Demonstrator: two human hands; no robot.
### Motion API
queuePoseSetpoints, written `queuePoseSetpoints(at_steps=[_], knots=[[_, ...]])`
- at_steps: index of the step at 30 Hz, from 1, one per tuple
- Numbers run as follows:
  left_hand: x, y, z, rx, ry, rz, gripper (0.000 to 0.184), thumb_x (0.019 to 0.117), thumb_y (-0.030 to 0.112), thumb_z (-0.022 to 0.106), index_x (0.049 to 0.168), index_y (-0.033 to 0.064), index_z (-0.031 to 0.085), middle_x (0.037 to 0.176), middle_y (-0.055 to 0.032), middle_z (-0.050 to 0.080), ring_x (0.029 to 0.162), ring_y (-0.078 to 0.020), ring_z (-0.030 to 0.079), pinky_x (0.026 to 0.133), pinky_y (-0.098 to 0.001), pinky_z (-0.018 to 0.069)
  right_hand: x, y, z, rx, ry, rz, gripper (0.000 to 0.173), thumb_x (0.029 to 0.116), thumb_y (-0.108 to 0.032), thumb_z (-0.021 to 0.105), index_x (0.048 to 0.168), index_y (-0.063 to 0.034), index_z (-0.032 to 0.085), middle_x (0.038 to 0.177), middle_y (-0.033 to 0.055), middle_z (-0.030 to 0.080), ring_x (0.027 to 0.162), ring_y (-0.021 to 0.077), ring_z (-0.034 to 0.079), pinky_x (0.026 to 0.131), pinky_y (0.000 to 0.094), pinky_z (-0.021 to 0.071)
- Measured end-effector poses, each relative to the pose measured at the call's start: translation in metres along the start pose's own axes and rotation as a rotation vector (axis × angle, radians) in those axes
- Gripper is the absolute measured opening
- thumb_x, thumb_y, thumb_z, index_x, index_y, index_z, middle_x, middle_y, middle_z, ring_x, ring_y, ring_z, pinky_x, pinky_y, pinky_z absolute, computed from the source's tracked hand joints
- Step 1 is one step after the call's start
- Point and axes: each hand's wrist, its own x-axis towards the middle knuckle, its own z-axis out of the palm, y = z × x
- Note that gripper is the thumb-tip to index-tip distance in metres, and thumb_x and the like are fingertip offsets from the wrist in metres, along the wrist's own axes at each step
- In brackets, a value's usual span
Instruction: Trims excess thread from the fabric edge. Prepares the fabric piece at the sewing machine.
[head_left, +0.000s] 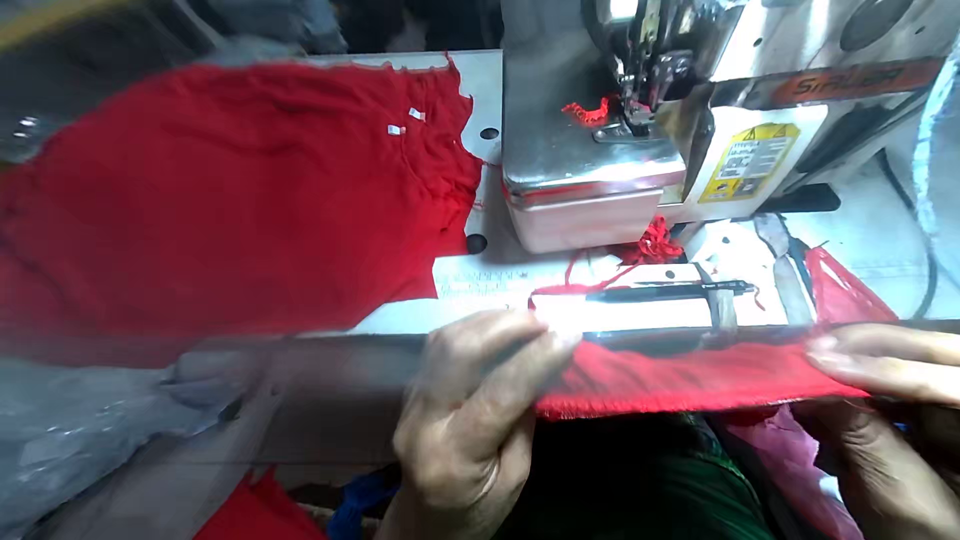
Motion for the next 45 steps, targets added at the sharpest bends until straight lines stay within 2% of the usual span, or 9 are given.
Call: queuePoseSetpoints(at_steps=[8,14,18,23,26,29,33,41,45], knots=[[0.0,0.003,-0.004,-0.469,-0.247,-0.414,0.032,0.0899,0.004,0.053,0.108,0.0179,0.076,0.097,0.0087,0.071,0.09,0.0022,0.065,0.081,-0.0138,0.0538,0.005,-0.026,0.001,0.289,-0.217,0.435,0.007,0.1015,-0.025,0.063,0.106,-0.0231,0.069,0.083,-0.0159,0.068,0.067,-0.0085,0.06,0.06,0.0092,0.051],[-0.002,0.004,-0.008,-0.541,-0.406,-0.431,0.03,0.0997,0.035,0.056,0.12,0.0193,0.072,0.096,0.0096,0.066,0.089,0.0069,0.06,0.077,-0.0109,0.0494,0.009,-0.034,-0.002,0.472,-0.265,0.632,0.011,0.0998,-0.017,0.064,0.103,-0.0236,0.071,0.08,-0.0174,0.068,0.064,-0.0073,0.06,0.057,0.0107,0.0518],[-0.002,0.013,-0.001,-0.458,-0.474,-0.415,0.039,0.0976,0.045,0.063,0.119,0.0143,0.073,0.102,0.0062,0.069,0.092,0.0048,0.062,0.079,-0.0121,0.0526,0.009,-0.038,0.0,0.54,-0.356,0.632,0.011,0.1009,-0.016,0.062,0.104,-0.0229,0.07,0.084,-0.0188,0.068,0.067,-0.0096,0.059,0.059,0.0089,0.0508],[-0.005,0.024,0.015,-0.634,-0.488,-0.415,0.022,0.101,0.017,0.061,0.113,0.0035,0.074,0.095,0.0005,0.073,0.09,0.0019,0.066,0.081,-0.0135,0.0545,0.006,-0.041,0.004,0.636,-0.43,0.621,0.012,0.1025,-0.018,0.06,0.107,-0.0201,0.07,0.089,-0.0181,0.068,0.071,-0.0101,0.06,0.062,0.0087,0.0513],[-0.002,0.023,0.013,-0.772,-0.449,-0.476,0.022,0.1039,0.02,0.057,0.105,0.0077,0.075,0.093,0.0043,0.069,0.09,0.0033,0.063,0.081,-0.0123,0.051,0.007,-0.041,0.002,0.592,-0.412,0.622,0.011,0.1017,-0.02,0.061,0.104,-0.0225,0.072,0.086,-0.0179,0.068,0.069,-0.0103,0.06,0.06,0.0078,0.0505],[-0.001,0.024,0.011,-0.828,-0.49,-0.536,0.026,0.1061,0.027,0.052,0.1,0.0113,0.072,0.109,0.0038,0.066,0.107,-0.0015,0.061,0.092,-0.0172,0.0516,0.004,-0.039,0.004,0.582,-0.434,0.606,0.01,0.1018,-0.021,0.062,0.102,-0.0204,0.072,0.083,-0.0168,0.068,0.068,-0.0108,0.059,0.06,0.0076,0.0501],[-0.007,0.031,0.011,-1.058,-0.447,-0.7,0.023,0.1059,0.03,0.051,0.104,0.0152,0.068,0.089,0.0089,0.066,0.083,0.0067,0.061,0.076,-0.0116,0.051,0.001,-0.034,0.009,0.565,-0.431,0.591,0.011,0.1003,-0.026,0.064,0.101,-0.0203,0.074,0.081,-0.0149,0.067,0.066,-0.0097,0.058,0.058,0.0078,0.0496],[-0.006,0.032,0.013,-0.968,-0.466,-0.75,0.006,0.0927,0.02,0.073,0.093,0.0144,0.071,0.092,0.0041,0.068,0.089,-0.001,0.065,0.079,-0.0165,0.0555,-0.004,-0.031,0.011,0.526,-0.41,0.557,0.011,0.0971,-0.028,0.068,0.098,-0.0202,0.075,0.078,-0.0116,0.066,0.061,-0.0067,0.057,0.054,0.0089,0.049],[-0.007,0.033,0.012,-0.856,-0.386,-0.732,0.005,0.0919,0.018,0.073,0.091,0.0157,0.069,0.082,0.0053,0.066,0.076,0.0014,0.064,0.068,-0.0132,0.054,-0.004,-0.03,0.012,0.502,-0.397,0.51,0.011,0.0966,-0.028,0.069,0.096,-0.0196,0.075,0.075,-0.0117,0.065,0.059,-0.0071,0.055,0.053,0.0081,0.0478]])
